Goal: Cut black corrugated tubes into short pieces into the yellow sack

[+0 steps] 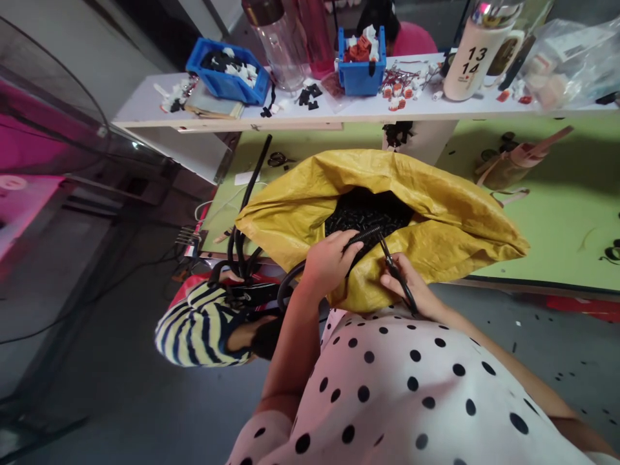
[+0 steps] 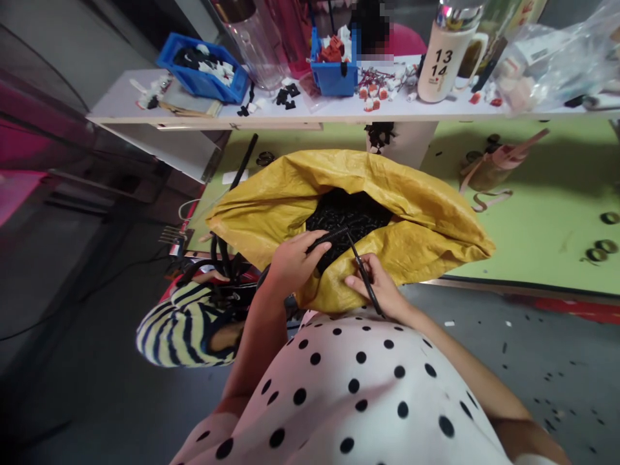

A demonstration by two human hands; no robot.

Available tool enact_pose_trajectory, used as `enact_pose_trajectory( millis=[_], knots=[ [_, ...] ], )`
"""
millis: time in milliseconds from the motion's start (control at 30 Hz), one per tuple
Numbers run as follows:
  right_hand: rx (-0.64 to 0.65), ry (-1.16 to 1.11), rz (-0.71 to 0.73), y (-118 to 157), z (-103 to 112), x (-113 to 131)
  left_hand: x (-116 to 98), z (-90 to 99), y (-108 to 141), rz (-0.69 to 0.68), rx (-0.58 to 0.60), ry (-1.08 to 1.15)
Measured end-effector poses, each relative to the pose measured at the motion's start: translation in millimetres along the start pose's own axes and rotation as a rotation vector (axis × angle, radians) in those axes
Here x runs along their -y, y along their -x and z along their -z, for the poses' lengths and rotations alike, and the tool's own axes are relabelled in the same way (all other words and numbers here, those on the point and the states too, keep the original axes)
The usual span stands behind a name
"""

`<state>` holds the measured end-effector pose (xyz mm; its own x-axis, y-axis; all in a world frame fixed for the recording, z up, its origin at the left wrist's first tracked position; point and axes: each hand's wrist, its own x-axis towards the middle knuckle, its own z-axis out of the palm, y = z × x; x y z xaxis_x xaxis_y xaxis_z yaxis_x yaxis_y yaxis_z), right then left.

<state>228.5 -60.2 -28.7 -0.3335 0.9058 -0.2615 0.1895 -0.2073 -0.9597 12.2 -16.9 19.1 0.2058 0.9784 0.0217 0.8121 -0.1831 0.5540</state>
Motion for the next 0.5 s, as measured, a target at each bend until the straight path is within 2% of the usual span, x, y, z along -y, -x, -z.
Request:
enact_pose_trajectory(
  millis=[333, 500],
  knots=[
    [-0.008, 0.138, -0.077, -16.6, 3.1, 4.6, 0.9, -6.7, -6.3, -0.005, 0.106, -0.059],
    [0.02, 0.192, -0.09, -19.9, 4.3, 9.6, 4.3, -6.1, -9.7, -0.001, 0.109, -0.072]
  ],
)
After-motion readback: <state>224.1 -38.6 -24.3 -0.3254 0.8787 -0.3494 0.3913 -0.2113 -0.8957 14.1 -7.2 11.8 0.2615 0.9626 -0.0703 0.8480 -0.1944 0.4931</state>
